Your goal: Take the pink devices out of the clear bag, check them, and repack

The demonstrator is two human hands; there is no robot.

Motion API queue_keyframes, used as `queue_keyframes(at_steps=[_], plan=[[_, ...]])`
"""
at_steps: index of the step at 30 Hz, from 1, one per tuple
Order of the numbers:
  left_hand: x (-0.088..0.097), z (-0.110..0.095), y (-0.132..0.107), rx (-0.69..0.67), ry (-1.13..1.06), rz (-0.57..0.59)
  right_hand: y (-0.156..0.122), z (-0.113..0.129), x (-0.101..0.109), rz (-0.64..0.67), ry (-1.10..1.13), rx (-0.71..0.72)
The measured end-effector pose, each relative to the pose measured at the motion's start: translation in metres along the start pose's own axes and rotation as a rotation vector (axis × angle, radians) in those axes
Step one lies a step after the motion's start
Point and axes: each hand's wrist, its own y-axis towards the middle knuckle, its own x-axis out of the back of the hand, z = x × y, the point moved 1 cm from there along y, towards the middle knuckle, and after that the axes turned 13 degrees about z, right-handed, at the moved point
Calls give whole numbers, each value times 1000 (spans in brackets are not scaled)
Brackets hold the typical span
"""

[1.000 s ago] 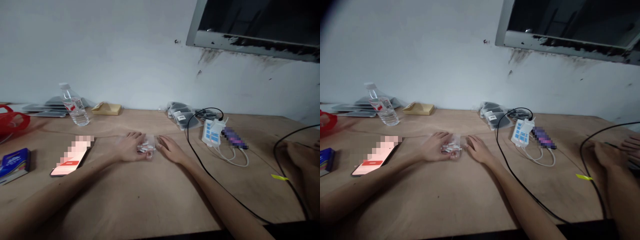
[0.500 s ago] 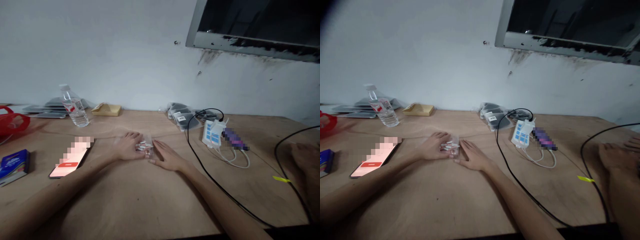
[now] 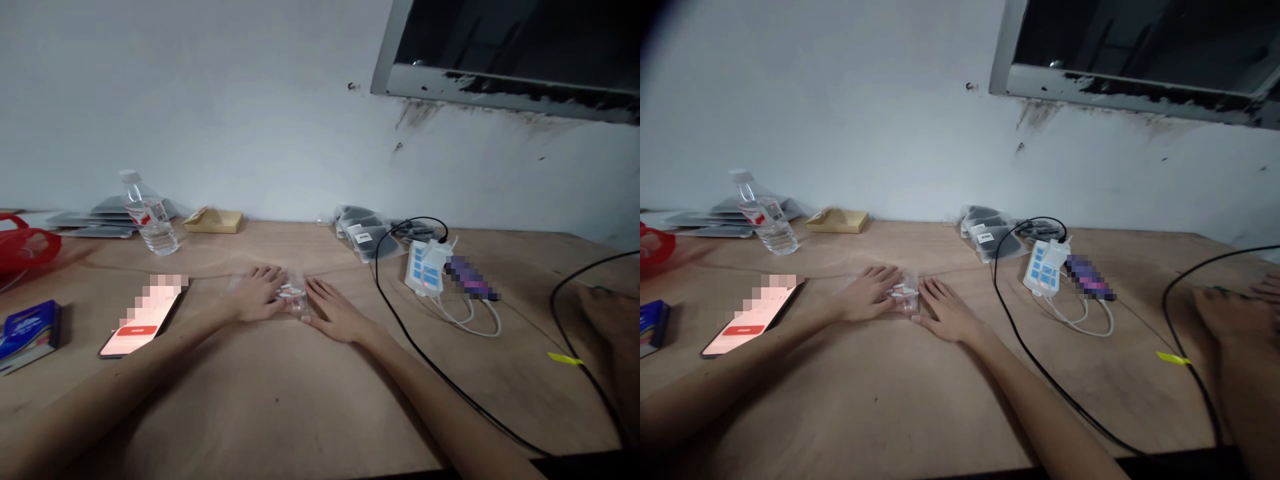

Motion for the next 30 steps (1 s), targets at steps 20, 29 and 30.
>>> queue_keyframes(at_steps=[20, 29, 30], plan=[[-11, -17, -12, 231, -345, -91, 4, -28, 0, -295, 178, -8], [-38, 9, -4, 214, -161, 1, 1, -31, -6, -147, 78, 3], [-40, 10, -4, 204, -153, 22, 1, -31, -6, -136, 82, -12]])
